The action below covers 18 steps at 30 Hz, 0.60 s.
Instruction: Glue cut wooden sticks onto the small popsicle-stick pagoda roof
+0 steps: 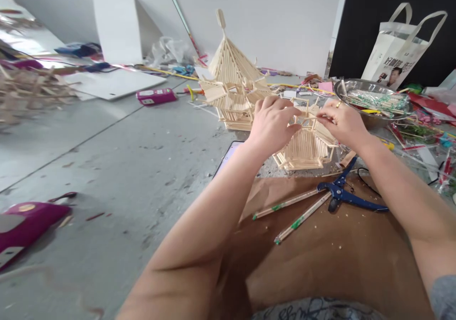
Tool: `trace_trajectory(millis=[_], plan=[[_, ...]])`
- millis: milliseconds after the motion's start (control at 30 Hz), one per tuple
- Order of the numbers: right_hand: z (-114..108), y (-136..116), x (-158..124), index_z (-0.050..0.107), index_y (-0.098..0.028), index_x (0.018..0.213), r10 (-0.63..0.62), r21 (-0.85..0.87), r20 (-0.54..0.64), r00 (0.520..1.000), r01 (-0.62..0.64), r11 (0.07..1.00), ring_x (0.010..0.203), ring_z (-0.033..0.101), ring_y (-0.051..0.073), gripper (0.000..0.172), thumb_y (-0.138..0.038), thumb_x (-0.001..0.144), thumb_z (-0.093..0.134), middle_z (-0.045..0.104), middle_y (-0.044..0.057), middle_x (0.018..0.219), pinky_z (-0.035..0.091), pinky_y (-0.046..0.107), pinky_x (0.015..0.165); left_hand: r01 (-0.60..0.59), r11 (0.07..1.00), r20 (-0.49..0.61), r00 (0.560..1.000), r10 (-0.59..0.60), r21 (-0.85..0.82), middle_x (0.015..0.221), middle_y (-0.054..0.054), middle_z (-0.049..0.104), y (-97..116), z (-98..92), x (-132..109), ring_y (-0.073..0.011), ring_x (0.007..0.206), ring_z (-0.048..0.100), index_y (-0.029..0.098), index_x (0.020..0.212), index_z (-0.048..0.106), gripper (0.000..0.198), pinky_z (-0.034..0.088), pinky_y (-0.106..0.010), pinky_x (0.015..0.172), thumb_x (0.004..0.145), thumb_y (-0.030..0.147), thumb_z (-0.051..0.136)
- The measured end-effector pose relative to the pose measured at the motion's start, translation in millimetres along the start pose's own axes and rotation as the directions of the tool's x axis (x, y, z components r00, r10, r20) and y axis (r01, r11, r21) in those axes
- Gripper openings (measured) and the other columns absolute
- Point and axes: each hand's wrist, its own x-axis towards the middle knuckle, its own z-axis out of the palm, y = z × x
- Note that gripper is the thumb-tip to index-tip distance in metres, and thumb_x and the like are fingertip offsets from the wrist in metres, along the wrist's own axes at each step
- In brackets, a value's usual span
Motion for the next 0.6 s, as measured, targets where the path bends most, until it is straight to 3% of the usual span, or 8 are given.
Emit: trace_trajectory(millis=[267, 600], plan=[[5, 3, 2, 0.067, -0.018, 0.091, -0.035, 0.05, 0.008, 0.999, 0.035, 0.998, 0.081, 0.058, 0.016, 0.023, -0.029, 0.084, 0.047, 0.065, 0.007, 0.096, 0.042, 0.03, 0.072, -0.007, 1.0, 0.028, 1.0, 0.008, -0.03, 0.1, -0.004, 0.066, -6, 4.0, 7, -0.0272, 0.105, 0.05, 0.023, 0.091, 0.066, 0.015, 0.034, -0.046, 0.091, 0.078, 0.027, 0.058], [7, 4, 0, 0.066, -0.02, 0.101, 0.01, 0.001, 0.059, 0.998, -0.01, 1.0, 0.081, 0.062, 0.018, 0.026, -0.028, 0.084, 0.047, 0.069, 0.006, 0.095, 0.044, 0.031, 0.074, -0.061, 0.997, -0.019, 0.998, 0.06, -0.056, 0.09, -0.002, 0.068, -14, 8.8, 13, -0.0244, 0.101, 0.051, 0.024, 0.079, 0.066, 0.011, 0.029, -0.047, 0.095, 0.079, 0.028, 0.057]])
